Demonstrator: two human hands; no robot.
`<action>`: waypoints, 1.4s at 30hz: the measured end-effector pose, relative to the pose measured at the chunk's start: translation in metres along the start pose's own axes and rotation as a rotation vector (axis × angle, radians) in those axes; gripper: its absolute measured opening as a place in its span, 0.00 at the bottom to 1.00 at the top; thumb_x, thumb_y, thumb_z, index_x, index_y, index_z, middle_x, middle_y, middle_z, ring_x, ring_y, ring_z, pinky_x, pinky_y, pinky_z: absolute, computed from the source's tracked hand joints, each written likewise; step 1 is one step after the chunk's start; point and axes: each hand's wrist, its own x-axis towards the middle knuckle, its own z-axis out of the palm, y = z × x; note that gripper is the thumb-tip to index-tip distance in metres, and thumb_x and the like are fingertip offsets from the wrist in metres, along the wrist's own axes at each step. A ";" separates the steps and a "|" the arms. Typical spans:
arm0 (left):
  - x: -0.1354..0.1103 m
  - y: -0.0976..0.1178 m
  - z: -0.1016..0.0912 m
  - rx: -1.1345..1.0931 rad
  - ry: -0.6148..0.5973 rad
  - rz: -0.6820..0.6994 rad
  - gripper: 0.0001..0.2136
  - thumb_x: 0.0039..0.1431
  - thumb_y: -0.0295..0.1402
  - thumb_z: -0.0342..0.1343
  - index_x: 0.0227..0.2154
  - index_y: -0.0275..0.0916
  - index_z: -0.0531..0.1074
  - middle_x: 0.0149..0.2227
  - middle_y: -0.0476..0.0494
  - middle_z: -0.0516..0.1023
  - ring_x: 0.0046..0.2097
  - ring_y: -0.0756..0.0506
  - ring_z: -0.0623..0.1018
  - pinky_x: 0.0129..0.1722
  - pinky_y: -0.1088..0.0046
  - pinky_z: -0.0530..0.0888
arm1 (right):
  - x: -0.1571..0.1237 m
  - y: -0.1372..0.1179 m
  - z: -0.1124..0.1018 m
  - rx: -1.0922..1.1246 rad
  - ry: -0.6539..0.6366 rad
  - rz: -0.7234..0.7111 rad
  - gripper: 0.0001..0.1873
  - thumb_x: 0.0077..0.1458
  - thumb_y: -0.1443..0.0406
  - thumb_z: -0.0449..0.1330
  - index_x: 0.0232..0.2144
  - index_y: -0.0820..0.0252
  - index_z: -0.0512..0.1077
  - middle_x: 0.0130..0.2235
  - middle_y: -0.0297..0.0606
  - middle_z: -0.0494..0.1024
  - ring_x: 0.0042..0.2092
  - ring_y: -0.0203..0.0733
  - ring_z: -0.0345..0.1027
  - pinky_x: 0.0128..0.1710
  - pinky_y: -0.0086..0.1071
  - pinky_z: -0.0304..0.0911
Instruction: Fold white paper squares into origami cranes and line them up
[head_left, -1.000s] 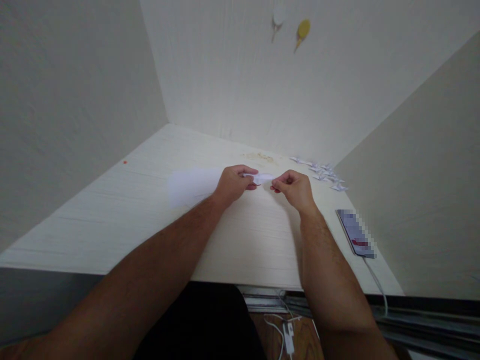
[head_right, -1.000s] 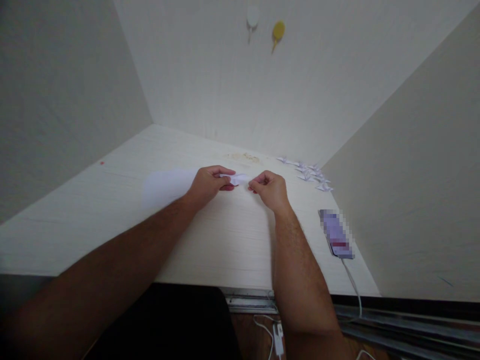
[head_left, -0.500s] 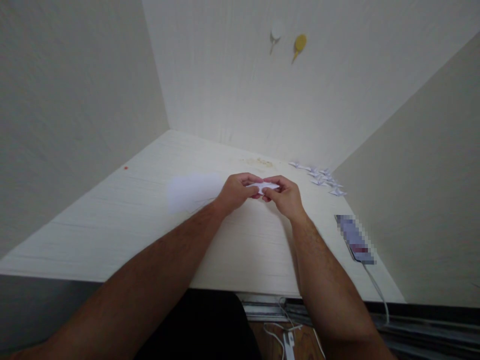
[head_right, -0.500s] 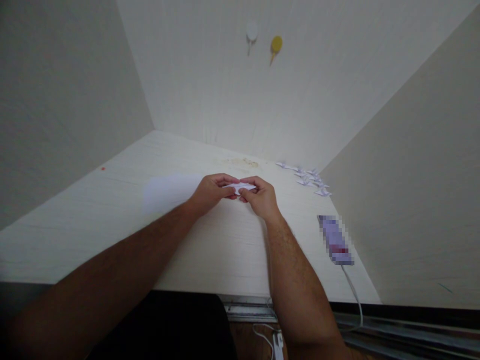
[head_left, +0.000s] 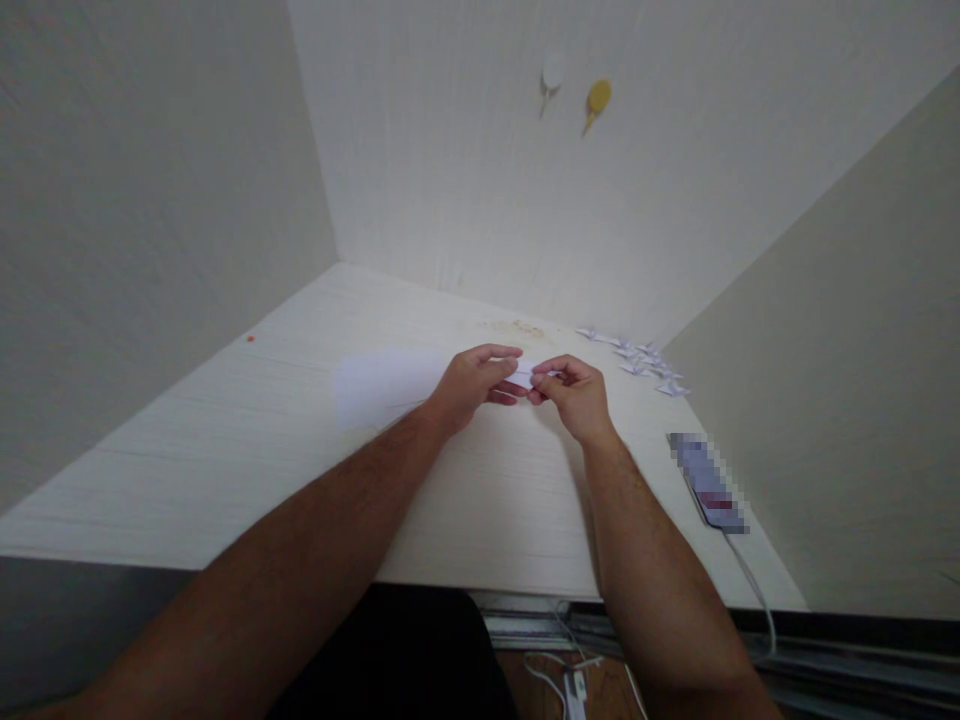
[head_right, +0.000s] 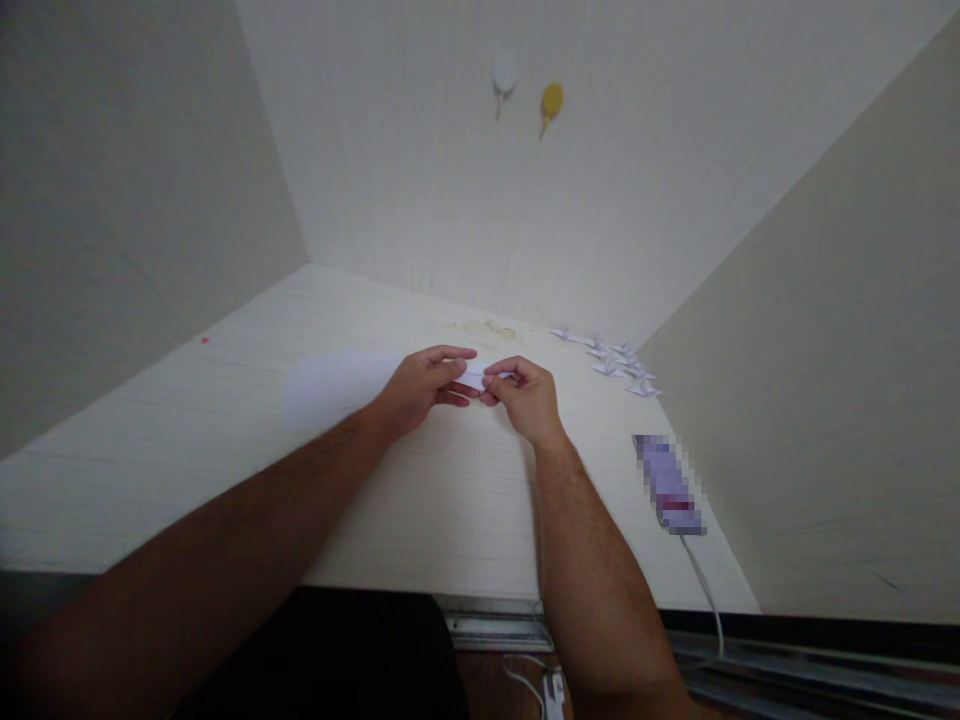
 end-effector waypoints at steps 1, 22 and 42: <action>0.000 0.000 0.000 0.010 0.006 -0.019 0.19 0.49 0.39 0.66 0.42 0.33 0.75 0.30 0.41 0.80 0.29 0.46 0.81 0.27 0.72 0.78 | 0.000 0.000 0.000 -0.003 -0.003 0.000 0.12 0.42 0.61 0.70 0.29 0.60 0.74 0.21 0.32 0.78 0.22 0.36 0.72 0.25 0.29 0.68; 0.000 -0.006 -0.001 0.130 -0.001 -0.006 0.16 0.43 0.40 0.69 0.28 0.33 0.74 0.24 0.44 0.78 0.26 0.48 0.79 0.28 0.73 0.76 | 0.000 -0.002 0.008 0.034 0.054 0.086 0.17 0.38 0.56 0.71 0.25 0.60 0.71 0.20 0.31 0.75 0.21 0.36 0.71 0.24 0.31 0.71; -0.002 -0.004 0.006 0.449 0.072 0.144 0.11 0.55 0.38 0.56 0.23 0.37 0.70 0.17 0.51 0.70 0.19 0.53 0.67 0.20 0.78 0.63 | 0.000 -0.001 0.014 0.047 0.095 0.115 0.15 0.41 0.56 0.69 0.27 0.61 0.74 0.22 0.36 0.79 0.22 0.39 0.73 0.25 0.32 0.73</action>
